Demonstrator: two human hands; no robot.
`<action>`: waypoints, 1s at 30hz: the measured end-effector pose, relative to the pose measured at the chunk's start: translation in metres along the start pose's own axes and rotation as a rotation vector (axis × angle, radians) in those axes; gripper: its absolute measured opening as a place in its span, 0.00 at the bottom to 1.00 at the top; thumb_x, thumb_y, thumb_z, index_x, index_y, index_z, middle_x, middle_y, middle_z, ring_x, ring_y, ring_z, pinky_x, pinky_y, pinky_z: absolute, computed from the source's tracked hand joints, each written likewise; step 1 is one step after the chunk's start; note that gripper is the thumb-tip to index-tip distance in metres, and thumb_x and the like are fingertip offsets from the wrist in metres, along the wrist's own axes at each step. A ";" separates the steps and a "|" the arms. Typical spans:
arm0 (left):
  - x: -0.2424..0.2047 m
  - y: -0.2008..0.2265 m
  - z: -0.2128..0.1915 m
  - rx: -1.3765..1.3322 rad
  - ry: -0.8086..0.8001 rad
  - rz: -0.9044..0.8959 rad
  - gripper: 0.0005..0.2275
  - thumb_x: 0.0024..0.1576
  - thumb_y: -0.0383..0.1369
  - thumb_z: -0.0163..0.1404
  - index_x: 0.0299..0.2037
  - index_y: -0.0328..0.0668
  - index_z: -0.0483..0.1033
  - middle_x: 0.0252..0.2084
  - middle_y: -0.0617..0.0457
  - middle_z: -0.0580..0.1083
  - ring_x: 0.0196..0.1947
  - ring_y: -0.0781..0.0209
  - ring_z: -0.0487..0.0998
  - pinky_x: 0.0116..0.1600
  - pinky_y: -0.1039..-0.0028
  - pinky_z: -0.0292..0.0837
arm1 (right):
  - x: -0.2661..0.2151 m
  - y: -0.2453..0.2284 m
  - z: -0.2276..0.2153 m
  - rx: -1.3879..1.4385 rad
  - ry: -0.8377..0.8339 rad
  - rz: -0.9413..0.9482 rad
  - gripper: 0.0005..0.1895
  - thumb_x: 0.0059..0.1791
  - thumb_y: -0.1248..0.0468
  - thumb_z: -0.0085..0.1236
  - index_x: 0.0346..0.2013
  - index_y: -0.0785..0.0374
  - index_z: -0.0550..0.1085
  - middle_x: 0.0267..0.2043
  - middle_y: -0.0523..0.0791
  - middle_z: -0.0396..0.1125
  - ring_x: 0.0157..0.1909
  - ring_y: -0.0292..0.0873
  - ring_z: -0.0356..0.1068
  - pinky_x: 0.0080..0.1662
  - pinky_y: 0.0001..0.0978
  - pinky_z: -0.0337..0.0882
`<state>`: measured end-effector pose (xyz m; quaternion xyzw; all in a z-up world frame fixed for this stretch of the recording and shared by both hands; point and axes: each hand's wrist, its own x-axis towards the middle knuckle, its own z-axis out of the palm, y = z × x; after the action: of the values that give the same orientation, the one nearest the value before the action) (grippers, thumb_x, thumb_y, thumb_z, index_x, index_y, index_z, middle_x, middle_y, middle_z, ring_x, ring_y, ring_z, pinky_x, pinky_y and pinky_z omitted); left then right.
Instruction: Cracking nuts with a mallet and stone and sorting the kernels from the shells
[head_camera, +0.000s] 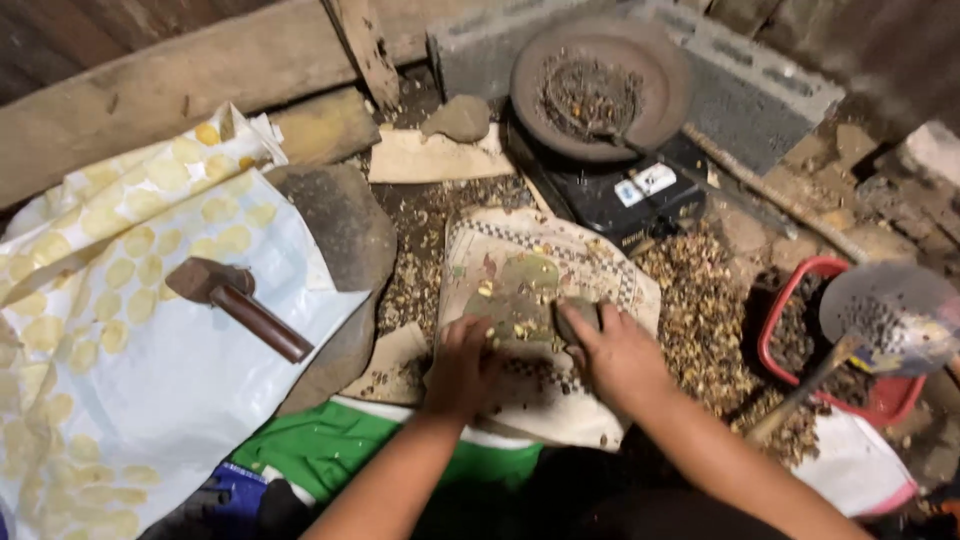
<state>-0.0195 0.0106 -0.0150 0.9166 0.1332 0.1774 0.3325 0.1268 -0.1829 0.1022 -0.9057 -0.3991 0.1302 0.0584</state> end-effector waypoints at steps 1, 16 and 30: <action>-0.003 0.000 -0.004 0.025 -0.052 -0.029 0.23 0.55 0.37 0.55 0.61 0.50 0.69 0.56 0.48 0.68 0.57 0.38 0.71 0.60 0.51 0.67 | -0.002 0.002 0.004 -0.078 -0.055 0.001 0.30 0.51 0.46 0.53 0.68 0.39 0.61 0.56 0.52 0.63 0.59 0.59 0.68 0.59 0.55 0.67; 0.033 -0.012 -0.006 0.287 -0.440 -0.258 0.09 0.58 0.26 0.46 0.48 0.45 0.70 0.45 0.47 0.74 0.48 0.44 0.81 0.50 0.55 0.82 | 0.105 -0.014 0.060 0.373 -0.103 -0.011 0.06 0.48 0.56 0.55 0.37 0.53 0.71 0.33 0.49 0.71 0.42 0.55 0.78 0.44 0.48 0.77; 0.028 0.000 -0.060 -1.413 -0.044 -1.135 0.08 0.64 0.30 0.51 0.48 0.38 0.78 0.33 0.55 0.69 0.33 0.61 0.74 0.32 0.80 0.66 | 0.161 -0.027 0.059 0.667 -0.236 0.076 0.13 0.45 0.59 0.57 0.42 0.56 0.80 0.40 0.51 0.77 0.52 0.58 0.76 0.55 0.52 0.73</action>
<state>-0.0188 0.0548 0.0343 0.2987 0.4188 0.0098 0.8575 0.1950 -0.0457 0.0207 -0.8298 -0.3045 0.3591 0.2994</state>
